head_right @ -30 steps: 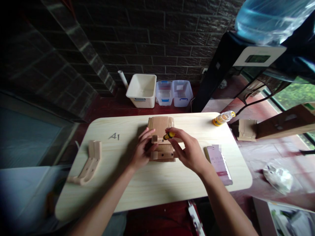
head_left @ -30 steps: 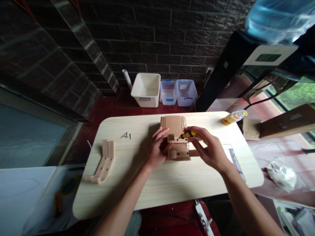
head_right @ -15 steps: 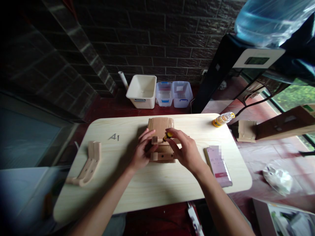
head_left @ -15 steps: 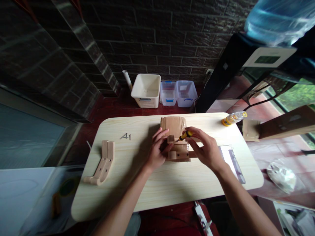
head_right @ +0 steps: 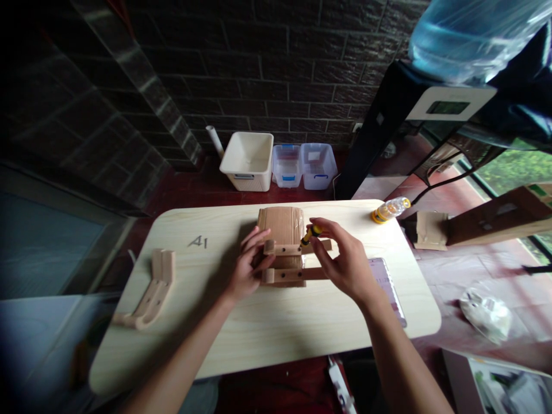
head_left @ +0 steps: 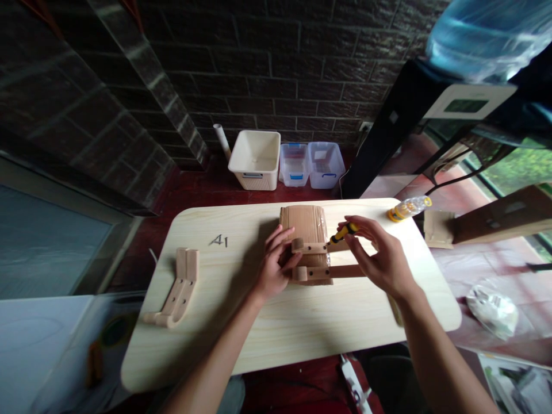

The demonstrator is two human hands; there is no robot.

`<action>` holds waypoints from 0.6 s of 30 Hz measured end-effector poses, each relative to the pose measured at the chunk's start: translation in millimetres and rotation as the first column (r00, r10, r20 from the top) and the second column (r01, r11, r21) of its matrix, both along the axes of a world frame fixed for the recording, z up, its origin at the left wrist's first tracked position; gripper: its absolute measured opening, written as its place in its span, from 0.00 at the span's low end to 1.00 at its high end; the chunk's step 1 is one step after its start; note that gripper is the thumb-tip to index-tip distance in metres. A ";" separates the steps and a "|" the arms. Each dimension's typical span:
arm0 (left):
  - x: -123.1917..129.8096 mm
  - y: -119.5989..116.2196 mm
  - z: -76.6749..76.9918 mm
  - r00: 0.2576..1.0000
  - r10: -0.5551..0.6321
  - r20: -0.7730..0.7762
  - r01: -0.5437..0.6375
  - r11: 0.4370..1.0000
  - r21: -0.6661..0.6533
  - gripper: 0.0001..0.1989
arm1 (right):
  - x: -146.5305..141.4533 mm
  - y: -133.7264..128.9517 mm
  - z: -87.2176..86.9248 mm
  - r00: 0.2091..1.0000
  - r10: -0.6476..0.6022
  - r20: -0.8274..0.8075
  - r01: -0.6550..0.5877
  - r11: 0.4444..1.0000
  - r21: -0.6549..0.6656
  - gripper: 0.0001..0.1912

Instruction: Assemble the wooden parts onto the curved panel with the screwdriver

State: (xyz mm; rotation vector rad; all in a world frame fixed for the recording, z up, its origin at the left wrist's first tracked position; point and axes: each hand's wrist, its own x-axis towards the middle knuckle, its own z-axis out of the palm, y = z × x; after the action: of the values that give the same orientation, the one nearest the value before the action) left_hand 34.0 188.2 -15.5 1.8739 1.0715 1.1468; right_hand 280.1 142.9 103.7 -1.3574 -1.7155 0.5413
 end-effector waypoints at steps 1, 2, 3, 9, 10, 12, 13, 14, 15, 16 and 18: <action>-0.1 -0.1 0.0 1.000 -0.002 0.005 0.002 1.000 -0.001 0.12 | 0.6 0.2 -0.8 1.000 0.003 0.010 -0.003 1.000 -0.004 0.21; -0.2 -0.2 0.2 1.000 -0.005 0.008 0.005 1.000 -0.004 0.12 | 0.7 0.6 -1.9 1.000 0.006 0.019 -0.006 1.000 -0.007 0.20; -0.3 -0.3 0.5 1.000 -0.006 0.009 0.006 1.000 -0.007 0.12 | 0.4 1.1 -3.1 1.000 0.011 0.026 -0.011 1.000 -0.010 0.20; -1.0 -0.7 1.8 1.000 -0.008 -0.001 0.008 1.000 -0.008 0.13 | -1.1 1.9 -6.3 0.998 0.035 0.049 -0.034 0.999 -0.009 0.20; -1.2 -0.6 1.8 1.000 -0.008 -0.004 0.008 1.000 -0.006 0.13 | -1.1 1.5 -5.5 0.998 0.038 0.055 -0.038 0.999 -0.009 0.20; -1.6 -0.4 1.9 1.000 -0.006 -0.010 0.006 1.000 0.000 0.13 | -1.1 0.4 -2.8 0.996 0.052 0.071 -0.052 0.999 -0.012 0.20; -1.7 -0.4 2.0 1.000 -0.005 -0.015 0.005 1.000 0.004 0.13 | -1.4 -0.1 -1.2 0.995 0.061 0.082 -0.060 0.998 -0.013 0.20; -1.8 -0.3 2.0 1.000 -0.004 -0.020 0.004 1.000 0.007 0.13 | -1.8 -0.4 0.4 0.993 0.071 0.095 -0.070 0.997 -0.015 0.19; -1.7 -0.3 2.1 1.000 -0.004 -0.024 0.004 1.000 0.011 0.12 | -2.4 -0.5 1.7 0.991 0.081 0.110 -0.079 0.997 -0.017 0.18; -1.6 -0.3 2.1 1.000 -0.003 -0.027 0.003 1.000 0.014 0.12 | -3.0 -0.3 2.6 0.988 0.088 0.124 -0.086 0.996 -0.019 0.17; -0.9 -0.4 2.2 1.000 0.000 -0.029 0.000 1.000 0.017 0.11 | -4.3 0.7 2.7 0.987 0.077 0.141 -0.077 0.997 -0.004 0.15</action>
State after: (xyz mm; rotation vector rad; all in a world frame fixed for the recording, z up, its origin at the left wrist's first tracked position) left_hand 33.0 187.8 -13.3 1.9087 1.0811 1.1350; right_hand 275.8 143.5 106.4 -1.3602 -1.8891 0.4971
